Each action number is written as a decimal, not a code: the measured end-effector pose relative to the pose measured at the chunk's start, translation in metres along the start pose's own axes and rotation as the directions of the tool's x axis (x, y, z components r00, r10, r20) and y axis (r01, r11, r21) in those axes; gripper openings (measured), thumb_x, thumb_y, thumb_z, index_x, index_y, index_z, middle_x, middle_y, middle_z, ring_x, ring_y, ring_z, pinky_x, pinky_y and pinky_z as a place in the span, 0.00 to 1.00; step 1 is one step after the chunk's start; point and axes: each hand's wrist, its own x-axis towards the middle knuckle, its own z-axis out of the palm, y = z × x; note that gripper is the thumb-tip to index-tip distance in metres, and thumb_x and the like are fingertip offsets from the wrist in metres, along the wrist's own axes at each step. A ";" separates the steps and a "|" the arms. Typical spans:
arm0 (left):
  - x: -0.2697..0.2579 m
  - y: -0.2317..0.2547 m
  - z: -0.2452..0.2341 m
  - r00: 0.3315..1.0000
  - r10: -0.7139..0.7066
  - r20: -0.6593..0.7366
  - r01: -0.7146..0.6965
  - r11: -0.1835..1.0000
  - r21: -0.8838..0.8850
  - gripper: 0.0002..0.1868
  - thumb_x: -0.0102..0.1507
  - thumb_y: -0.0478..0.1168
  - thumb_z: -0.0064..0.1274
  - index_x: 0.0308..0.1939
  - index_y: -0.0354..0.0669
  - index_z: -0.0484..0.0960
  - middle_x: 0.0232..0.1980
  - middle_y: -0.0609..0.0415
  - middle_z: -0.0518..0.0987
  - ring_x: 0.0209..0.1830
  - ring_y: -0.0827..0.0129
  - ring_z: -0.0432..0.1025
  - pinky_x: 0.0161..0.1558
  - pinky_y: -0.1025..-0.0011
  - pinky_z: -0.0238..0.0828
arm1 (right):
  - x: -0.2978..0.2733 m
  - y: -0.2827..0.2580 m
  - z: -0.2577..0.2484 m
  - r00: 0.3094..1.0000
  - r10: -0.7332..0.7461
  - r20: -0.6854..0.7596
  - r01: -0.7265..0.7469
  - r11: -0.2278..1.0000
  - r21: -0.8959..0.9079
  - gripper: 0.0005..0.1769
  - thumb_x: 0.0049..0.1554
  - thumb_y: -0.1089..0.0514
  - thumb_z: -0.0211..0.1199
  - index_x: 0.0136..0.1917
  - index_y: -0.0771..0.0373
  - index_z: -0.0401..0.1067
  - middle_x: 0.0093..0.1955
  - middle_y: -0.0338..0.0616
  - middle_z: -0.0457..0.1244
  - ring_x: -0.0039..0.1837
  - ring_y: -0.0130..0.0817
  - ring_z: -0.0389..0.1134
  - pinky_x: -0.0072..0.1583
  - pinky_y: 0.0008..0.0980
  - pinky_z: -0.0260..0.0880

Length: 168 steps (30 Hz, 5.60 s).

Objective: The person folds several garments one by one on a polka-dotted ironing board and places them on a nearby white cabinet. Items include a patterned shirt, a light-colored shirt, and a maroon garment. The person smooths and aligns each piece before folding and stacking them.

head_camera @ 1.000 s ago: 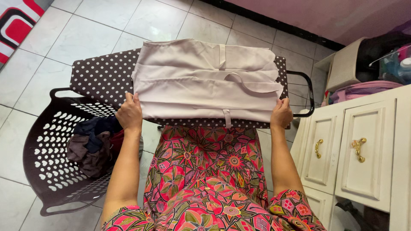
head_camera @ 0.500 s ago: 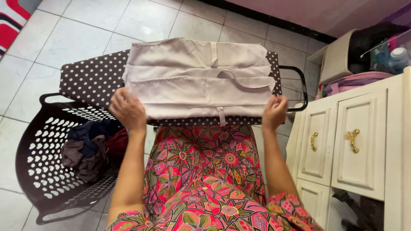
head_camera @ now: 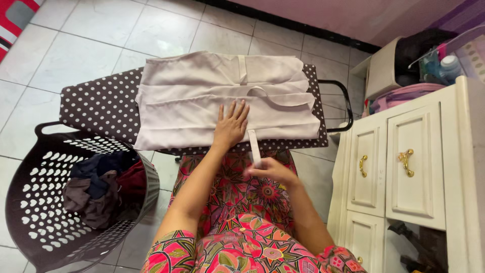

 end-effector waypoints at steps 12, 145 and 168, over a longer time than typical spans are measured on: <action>-0.003 0.003 -0.007 1.000 0.004 0.021 -0.003 0.999 -0.045 0.32 0.72 0.59 0.31 0.77 0.52 0.61 0.82 0.56 0.57 0.83 0.58 0.47 0.77 0.43 0.31 | 0.059 -0.227 -0.119 0.839 -0.221 -0.497 0.369 0.903 0.222 0.26 0.58 0.69 0.64 0.69 0.71 0.65 0.49 0.53 0.69 0.45 0.40 0.74 0.52 0.39 0.80; 0.029 -0.023 -0.008 0.989 -0.069 0.128 0.063 0.997 0.047 0.45 0.66 0.65 0.39 0.81 0.50 0.48 0.85 0.52 0.47 0.84 0.58 0.40 0.78 0.45 0.23 | 0.241 -0.031 -0.188 0.631 -0.205 -0.748 0.119 0.979 -0.167 0.22 0.56 0.58 0.71 0.59 0.70 0.69 0.47 0.47 0.70 0.44 0.30 0.71 0.47 0.30 0.72; 0.033 -0.024 -0.011 0.988 -0.045 0.145 0.043 0.999 0.013 0.47 0.64 0.71 0.41 0.82 0.59 0.50 0.84 0.47 0.46 0.84 0.52 0.38 0.77 0.41 0.22 | -0.062 -0.052 0.023 0.966 -0.097 -0.239 0.124 0.987 0.103 0.08 0.64 0.63 0.59 0.53 0.68 0.75 0.48 0.43 0.70 0.50 0.30 0.69 0.53 0.31 0.70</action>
